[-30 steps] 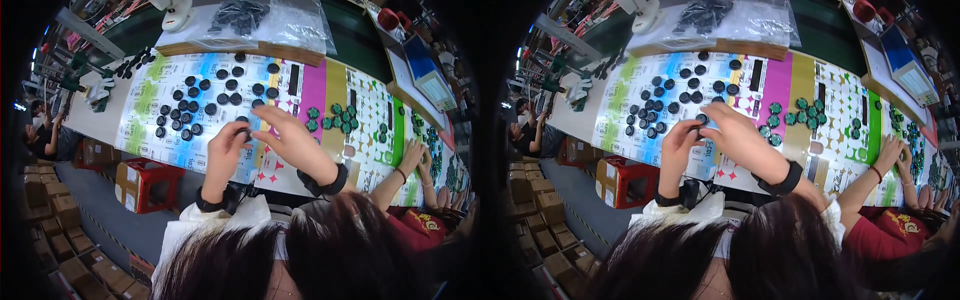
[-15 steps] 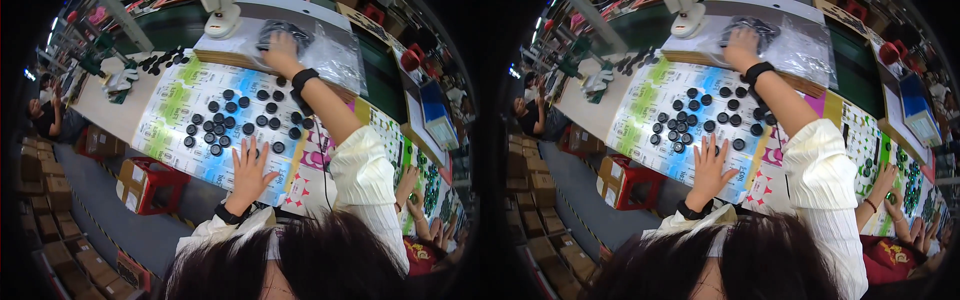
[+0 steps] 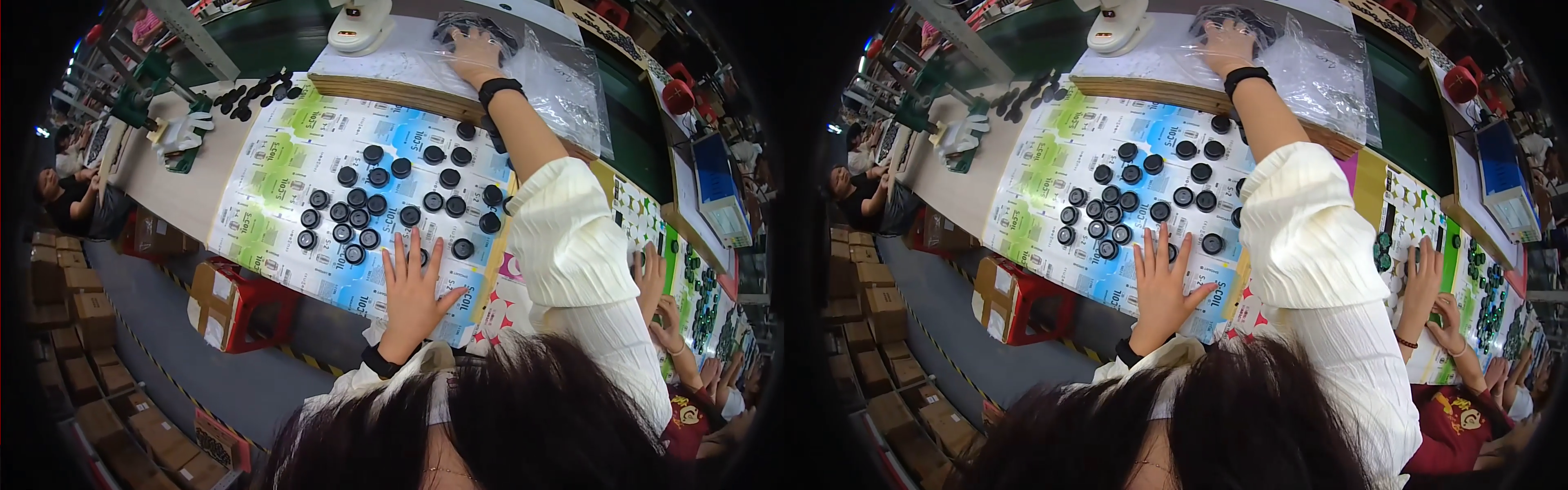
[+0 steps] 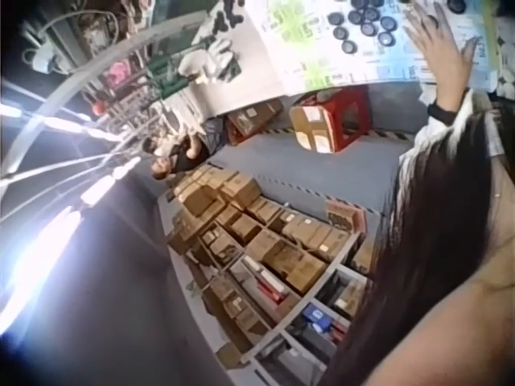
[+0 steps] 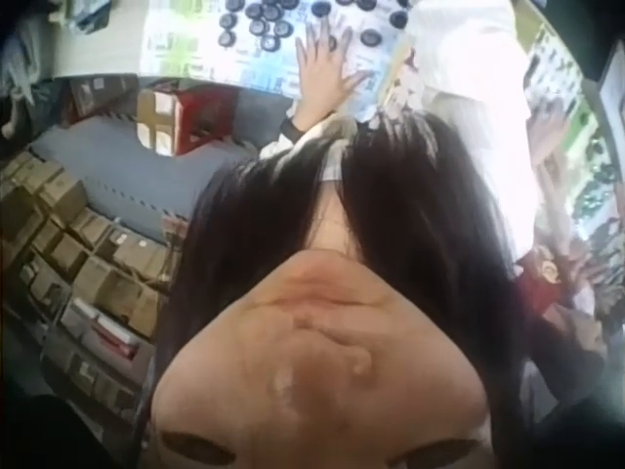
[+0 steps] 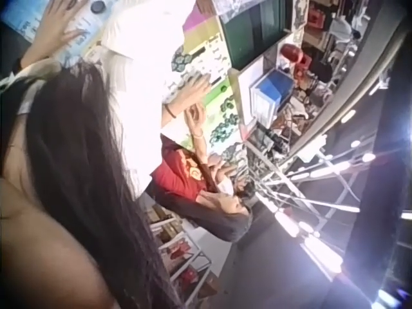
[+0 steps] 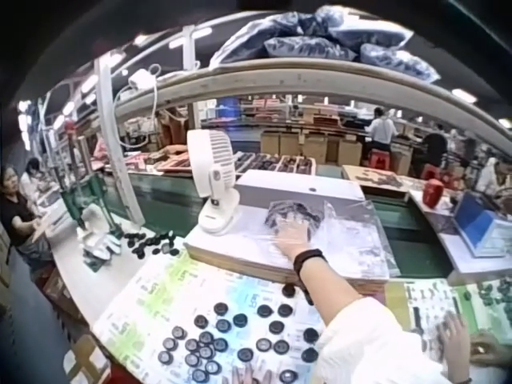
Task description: The person is assembling small black circular plastic components at a factory workstation.
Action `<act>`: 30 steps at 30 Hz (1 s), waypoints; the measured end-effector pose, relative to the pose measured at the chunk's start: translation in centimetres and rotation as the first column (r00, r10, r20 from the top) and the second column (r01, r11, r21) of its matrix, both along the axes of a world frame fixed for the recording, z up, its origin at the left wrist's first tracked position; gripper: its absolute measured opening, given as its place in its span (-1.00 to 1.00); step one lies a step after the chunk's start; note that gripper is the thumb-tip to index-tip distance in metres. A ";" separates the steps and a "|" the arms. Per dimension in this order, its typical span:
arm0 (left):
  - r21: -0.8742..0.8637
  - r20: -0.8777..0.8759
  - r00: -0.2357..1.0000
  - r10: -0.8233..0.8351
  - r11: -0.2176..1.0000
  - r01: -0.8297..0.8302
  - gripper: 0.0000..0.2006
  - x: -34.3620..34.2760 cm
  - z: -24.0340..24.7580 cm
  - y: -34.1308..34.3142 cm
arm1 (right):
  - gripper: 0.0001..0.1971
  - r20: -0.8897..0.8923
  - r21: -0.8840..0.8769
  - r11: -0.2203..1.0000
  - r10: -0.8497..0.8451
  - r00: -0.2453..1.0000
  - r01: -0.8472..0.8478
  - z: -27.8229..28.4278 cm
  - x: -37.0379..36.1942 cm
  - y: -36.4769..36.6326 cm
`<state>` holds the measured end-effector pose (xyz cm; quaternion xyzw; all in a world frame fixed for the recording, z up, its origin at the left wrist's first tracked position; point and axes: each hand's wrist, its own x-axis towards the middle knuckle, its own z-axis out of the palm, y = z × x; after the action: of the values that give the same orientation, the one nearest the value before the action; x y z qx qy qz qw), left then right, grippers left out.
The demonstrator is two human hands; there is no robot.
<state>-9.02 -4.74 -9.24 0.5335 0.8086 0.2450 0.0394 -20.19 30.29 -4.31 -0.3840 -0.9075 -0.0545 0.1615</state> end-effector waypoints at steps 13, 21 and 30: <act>0.034 -0.010 1.000 0.018 0.999 -0.018 -0.33 0.3 -0.4 -0.4 | -0.73 -0.738 -0.370 0.859 -0.039 0.674 -0.354 -0.6 1.6 1.6; 0.098 -0.043 0.999 -0.007 0.995 0.011 -0.36 0.5 -1.1 -0.3 | -0.93 -0.676 -0.312 -0.016 -0.699 0.234 -0.950 -2.6 6.8 0.9; 0.123 -0.084 0.996 -0.006 0.992 0.017 -0.37 -0.1 -2.2 -0.5 | -0.86 -0.526 -0.832 0.167 -0.542 0.655 -0.530 0.9 21.7 -19.2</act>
<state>-9.16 -5.26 -11.44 0.5494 0.7897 0.2719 -0.0260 1.53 11.04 -3.44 -0.3774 -0.5480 0.7094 0.2323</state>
